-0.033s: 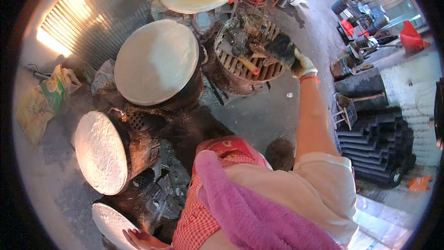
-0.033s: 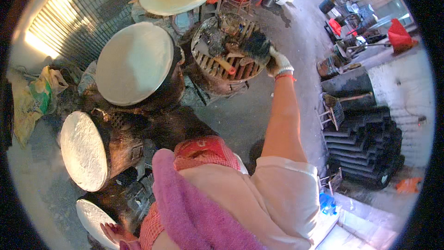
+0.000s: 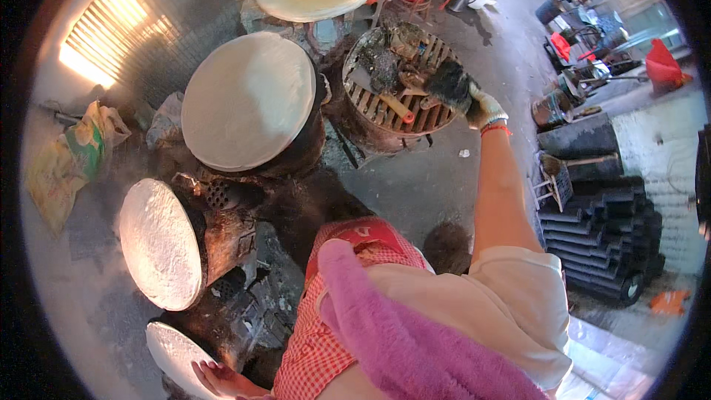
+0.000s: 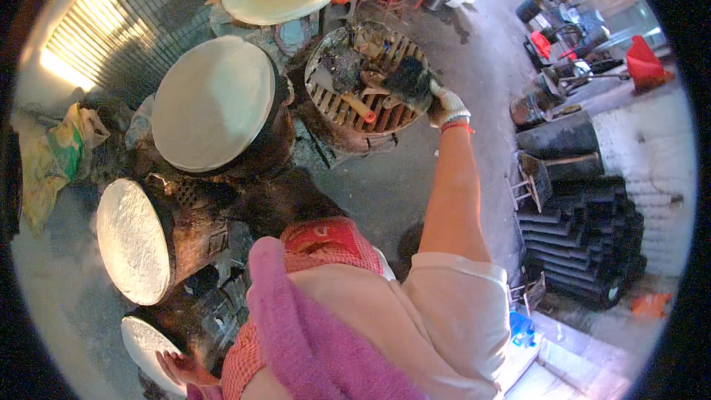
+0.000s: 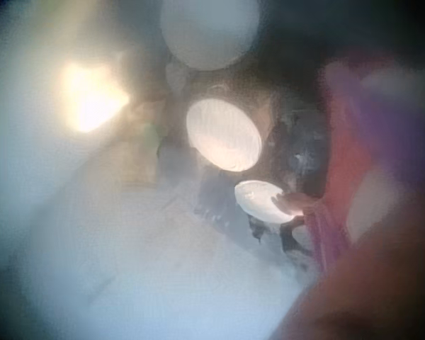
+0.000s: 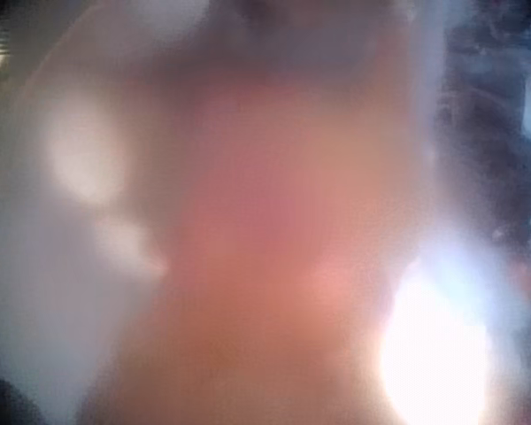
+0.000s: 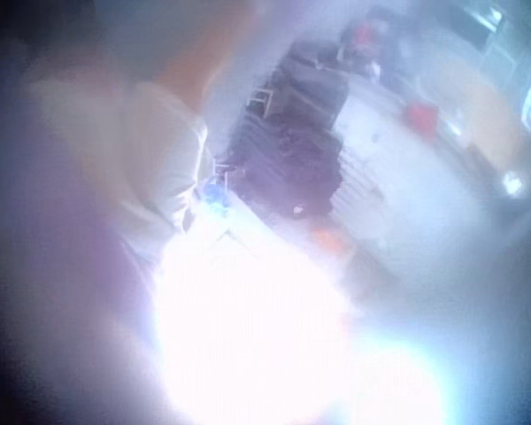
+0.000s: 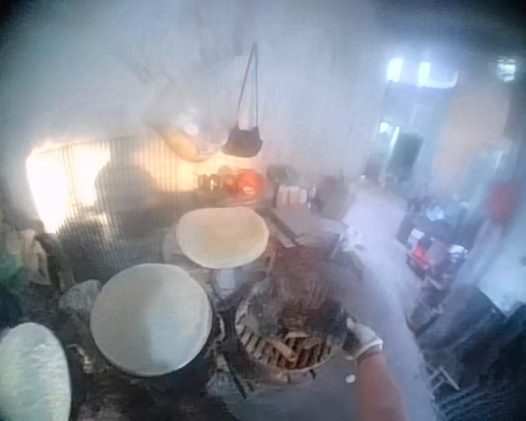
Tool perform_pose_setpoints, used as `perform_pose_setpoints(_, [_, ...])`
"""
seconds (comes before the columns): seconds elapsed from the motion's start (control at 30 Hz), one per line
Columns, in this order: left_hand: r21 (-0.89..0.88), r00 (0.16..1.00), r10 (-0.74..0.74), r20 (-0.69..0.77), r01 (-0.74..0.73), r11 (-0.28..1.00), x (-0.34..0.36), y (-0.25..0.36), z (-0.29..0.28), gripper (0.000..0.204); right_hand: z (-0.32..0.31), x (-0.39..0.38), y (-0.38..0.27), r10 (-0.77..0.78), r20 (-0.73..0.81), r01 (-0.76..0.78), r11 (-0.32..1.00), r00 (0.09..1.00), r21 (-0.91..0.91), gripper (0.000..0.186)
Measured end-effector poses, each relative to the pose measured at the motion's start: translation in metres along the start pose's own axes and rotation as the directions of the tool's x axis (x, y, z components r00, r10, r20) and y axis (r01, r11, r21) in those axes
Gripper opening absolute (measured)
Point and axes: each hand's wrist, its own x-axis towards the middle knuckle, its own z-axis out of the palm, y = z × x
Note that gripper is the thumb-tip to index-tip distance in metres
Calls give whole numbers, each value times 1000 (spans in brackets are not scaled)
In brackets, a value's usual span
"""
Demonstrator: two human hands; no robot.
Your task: The person prepares thin crepes using several circular hot plates. They pour liquid batter onto a plate using a ladle and spread it thinly with a wooden stick. They then peel the cooked crepes off the plates by hand or using the stick and place them onto a stack.
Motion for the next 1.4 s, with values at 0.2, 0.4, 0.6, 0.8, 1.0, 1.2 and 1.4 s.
perform_pose_setpoints(0.2, [116,990,55,133,-71,991,-67,54,112,33,-56,67,-42,89,75,-63,951,993,-301,47])
perform_pose_setpoints(0.4, [65,969,-6,248,-11,998,-100,33,104,30,42,73,-65,-4,-199,-167,529,980,-832,61])
perform_pose_setpoints(0.6, [86,957,-230,-179,248,965,-171,40,45,28,94,99,-35,-317,309,276,-144,897,-950,48])
perform_pose_setpoints(0.8, [-353,637,-340,-692,113,929,-331,-39,-126,33,227,2,90,371,340,425,-178,864,-887,37])
perform_pose_setpoints(1.0, [-430,13,-443,-896,-270,861,-593,-133,-239,32,198,-342,414,956,17,945,292,-293,-146,35])
perform_pose_setpoints(1.2, [-539,-222,-806,-549,-643,544,-764,-262,-250,27,-15,-626,518,659,-351,702,712,-665,6,42])
perform_pose_setpoints(1.4, [-571,430,-864,-260,-791,-222,-690,-329,-253,65,-135,-722,589,820,-571,906,266,-35,328,57])
